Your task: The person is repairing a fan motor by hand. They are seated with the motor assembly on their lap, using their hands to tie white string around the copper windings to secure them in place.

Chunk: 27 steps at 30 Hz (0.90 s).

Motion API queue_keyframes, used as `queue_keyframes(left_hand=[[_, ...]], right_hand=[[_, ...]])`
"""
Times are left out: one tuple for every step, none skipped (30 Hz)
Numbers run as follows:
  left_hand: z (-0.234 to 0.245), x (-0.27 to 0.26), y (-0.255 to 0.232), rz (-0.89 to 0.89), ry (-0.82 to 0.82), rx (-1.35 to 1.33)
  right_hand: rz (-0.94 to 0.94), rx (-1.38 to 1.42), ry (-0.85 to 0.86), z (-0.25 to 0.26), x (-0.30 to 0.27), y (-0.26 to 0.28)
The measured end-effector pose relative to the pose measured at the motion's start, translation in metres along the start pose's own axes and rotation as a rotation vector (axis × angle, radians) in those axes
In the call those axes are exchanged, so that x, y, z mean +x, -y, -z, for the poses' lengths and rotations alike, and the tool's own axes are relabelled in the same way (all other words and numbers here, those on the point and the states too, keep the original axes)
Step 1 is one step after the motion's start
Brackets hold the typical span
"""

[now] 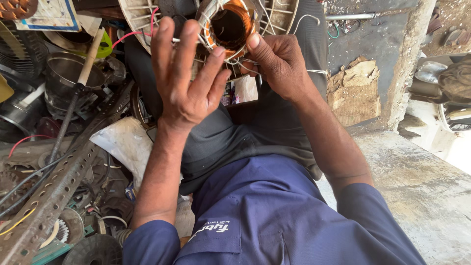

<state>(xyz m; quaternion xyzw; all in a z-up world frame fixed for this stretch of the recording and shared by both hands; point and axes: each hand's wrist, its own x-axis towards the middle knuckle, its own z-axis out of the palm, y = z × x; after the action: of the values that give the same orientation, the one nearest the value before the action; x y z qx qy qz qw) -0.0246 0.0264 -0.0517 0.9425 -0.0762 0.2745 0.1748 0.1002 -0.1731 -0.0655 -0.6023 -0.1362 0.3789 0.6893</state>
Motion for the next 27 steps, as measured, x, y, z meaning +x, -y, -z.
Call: queue_keyframes(left_hand=[[-0.003, 0.000, -0.001, 0.005, -0.039, -0.017], [-0.005, -0.001, -0.001, 0.011, -0.077, -0.035], [-0.006, -0.002, -0.001, -0.007, -0.079, 0.028], [-0.007, -0.003, 0.000, -0.026, -0.081, 0.090], [-0.006, -0.005, 0.001, -0.040, -0.083, 0.154], [-0.004, -0.008, 0.001, -0.010, -0.090, 0.103], [-0.001, -0.009, 0.002, 0.015, -0.100, 0.051], [0.001, -0.009, 0.003, 0.040, -0.109, -0.002], [0.003, -0.009, 0.002, 0.025, -0.094, -0.013], [0.003, -0.008, 0.001, 0.010, -0.078, -0.025], [0.004, -0.007, -0.001, -0.004, -0.060, -0.038], [0.005, -0.006, -0.003, -0.005, -0.063, -0.034], [0.005, -0.004, -0.005, -0.004, -0.067, -0.031], [0.006, -0.003, -0.007, -0.004, -0.071, -0.027], [0.007, 0.000, -0.007, 0.016, -0.079, -0.044], [0.008, 0.003, -0.008, 0.035, -0.087, -0.061], [0.010, 0.005, -0.010, 0.059, -0.090, -0.080], [0.010, 0.007, -0.010, 0.092, -0.092, -0.125], [0.012, 0.008, -0.012, 0.129, -0.093, -0.165], [0.013, 0.008, -0.012, 0.167, -0.094, -0.205], [0.014, 0.009, -0.014, 0.179, -0.093, -0.193], [0.014, 0.011, -0.016, 0.192, -0.092, -0.181], [0.013, 0.015, -0.016, 0.195, -0.096, -0.171], [0.012, 0.018, -0.020, 0.224, -0.086, -0.126], [0.013, 0.018, -0.025, 0.255, -0.071, -0.081], [0.014, 0.019, -0.029, 0.284, -0.060, -0.063], [0.015, 0.019, -0.034, 0.315, -0.052, -0.041]], right_hand=[[-0.001, -0.003, -0.003, 0.000, 0.001, 0.000], [-0.003, -0.005, -0.006, 0.000, 0.002, 0.001], [0.004, -0.006, -0.002, 0.000, 0.002, 0.001], [0.011, -0.007, 0.003, 0.000, 0.002, 0.000], [0.016, -0.008, 0.010, 0.000, 0.002, 0.000], [0.008, -0.024, 0.011, 0.000, 0.001, 0.000], [0.003, -0.042, 0.007, 0.000, 0.001, 0.001], [-0.002, -0.059, 0.004, 0.000, 0.001, 0.002], [-0.018, -0.066, -0.013, -0.001, 0.001, 0.003], [-0.034, -0.073, -0.029, -0.001, 0.000, 0.005], [-0.053, -0.079, -0.047, -0.003, -0.001, 0.005], [-0.038, -0.068, -0.036, -0.003, -0.001, 0.006], [-0.025, -0.057, -0.024, -0.003, -0.001, 0.007], [-0.012, -0.047, -0.012, -0.004, -0.001, 0.007], [-0.022, -0.022, -0.013, -0.004, 0.000, 0.009], [-0.031, 0.003, -0.015, -0.004, 0.000, 0.010], [-0.045, 0.031, -0.017, -0.004, 0.000, 0.010], [-0.041, -0.008, -0.027, -0.003, -0.001, 0.011], [-0.040, -0.046, -0.031, -0.003, -0.002, 0.010], [-0.038, -0.084, -0.035, -0.004, -0.002, 0.010], [-0.034, -0.075, -0.031, -0.004, -0.003, 0.009], [-0.029, -0.066, -0.026, -0.005, -0.003, 0.009], [-0.016, -0.059, -0.027, -0.004, -0.002, 0.010], [-0.014, -0.093, -0.024, -0.002, 0.000, 0.011], [-0.018, -0.124, -0.021, -0.002, -0.001, 0.012], [-0.022, -0.154, -0.018, -0.002, -0.002, 0.011], [-0.015, -0.132, -0.018, -0.003, -0.001, 0.011]])
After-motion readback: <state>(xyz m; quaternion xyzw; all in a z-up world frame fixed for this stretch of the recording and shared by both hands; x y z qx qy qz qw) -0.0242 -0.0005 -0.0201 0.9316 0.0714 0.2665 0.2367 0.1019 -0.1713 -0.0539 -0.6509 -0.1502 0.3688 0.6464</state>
